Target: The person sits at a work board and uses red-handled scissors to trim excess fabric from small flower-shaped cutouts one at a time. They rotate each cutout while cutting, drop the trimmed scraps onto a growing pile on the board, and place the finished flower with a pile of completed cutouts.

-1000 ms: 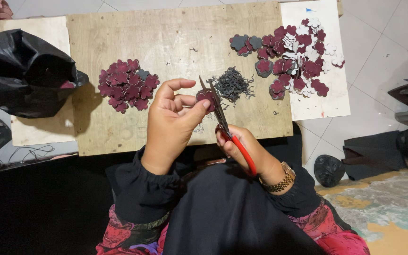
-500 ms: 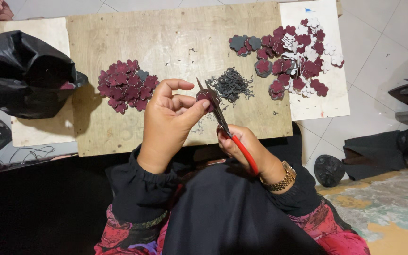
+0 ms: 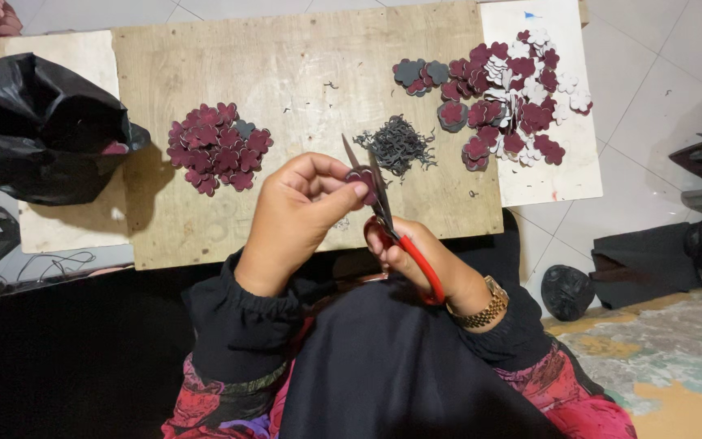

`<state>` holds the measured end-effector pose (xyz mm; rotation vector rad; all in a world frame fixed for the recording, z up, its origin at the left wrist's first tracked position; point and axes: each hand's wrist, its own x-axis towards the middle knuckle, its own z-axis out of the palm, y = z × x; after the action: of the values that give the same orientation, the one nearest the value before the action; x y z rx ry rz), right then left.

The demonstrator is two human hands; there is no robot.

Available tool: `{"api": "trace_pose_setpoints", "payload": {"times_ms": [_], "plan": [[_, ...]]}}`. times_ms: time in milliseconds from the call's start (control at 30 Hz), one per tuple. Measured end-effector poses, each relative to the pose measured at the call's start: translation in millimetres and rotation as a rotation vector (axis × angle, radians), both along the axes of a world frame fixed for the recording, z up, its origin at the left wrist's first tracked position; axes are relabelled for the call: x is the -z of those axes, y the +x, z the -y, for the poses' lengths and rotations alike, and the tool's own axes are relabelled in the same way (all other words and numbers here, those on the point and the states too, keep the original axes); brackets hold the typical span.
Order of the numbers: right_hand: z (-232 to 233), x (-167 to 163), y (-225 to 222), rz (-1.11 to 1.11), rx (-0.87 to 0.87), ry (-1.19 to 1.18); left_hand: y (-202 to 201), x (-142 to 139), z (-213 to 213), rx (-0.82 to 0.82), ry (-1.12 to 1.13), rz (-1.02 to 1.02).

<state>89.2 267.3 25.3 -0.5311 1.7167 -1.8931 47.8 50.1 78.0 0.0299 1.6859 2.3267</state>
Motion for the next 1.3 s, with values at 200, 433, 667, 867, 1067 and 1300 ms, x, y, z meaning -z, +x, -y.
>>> {"api": "trace_pose_setpoints", "payload": {"times_ms": [200, 433, 667, 867, 1067, 1300], "plan": [[1.4, 1.2, 1.2, 0.074, -0.008, -0.085, 1.7, 10.2, -4.8, 0.052, -0.078, -0.050], [0.7, 7.5, 1.1, 0.126, 0.036, -0.115, 4.2, 8.5, -10.6, 0.024, -0.047, -0.061], [1.8, 8.6, -2.2, 0.016, 0.107, -0.082, 7.0, 5.5, -21.0, 0.097, -0.064, -0.041], [-0.4, 5.9, -2.4, -0.056, 0.112, -0.029, 7.5, 4.3, -22.5, 0.093, -0.055, -0.035], [2.4, 6.4, -0.7, -0.047, 0.169, -0.048, 7.6, 8.0, -27.8, 0.057, -0.004, -0.066], [4.8, 10.6, 3.2, -0.018, 0.221, -0.099, 6.8, 11.2, -32.1, 0.033, 0.031, -0.054]]}}
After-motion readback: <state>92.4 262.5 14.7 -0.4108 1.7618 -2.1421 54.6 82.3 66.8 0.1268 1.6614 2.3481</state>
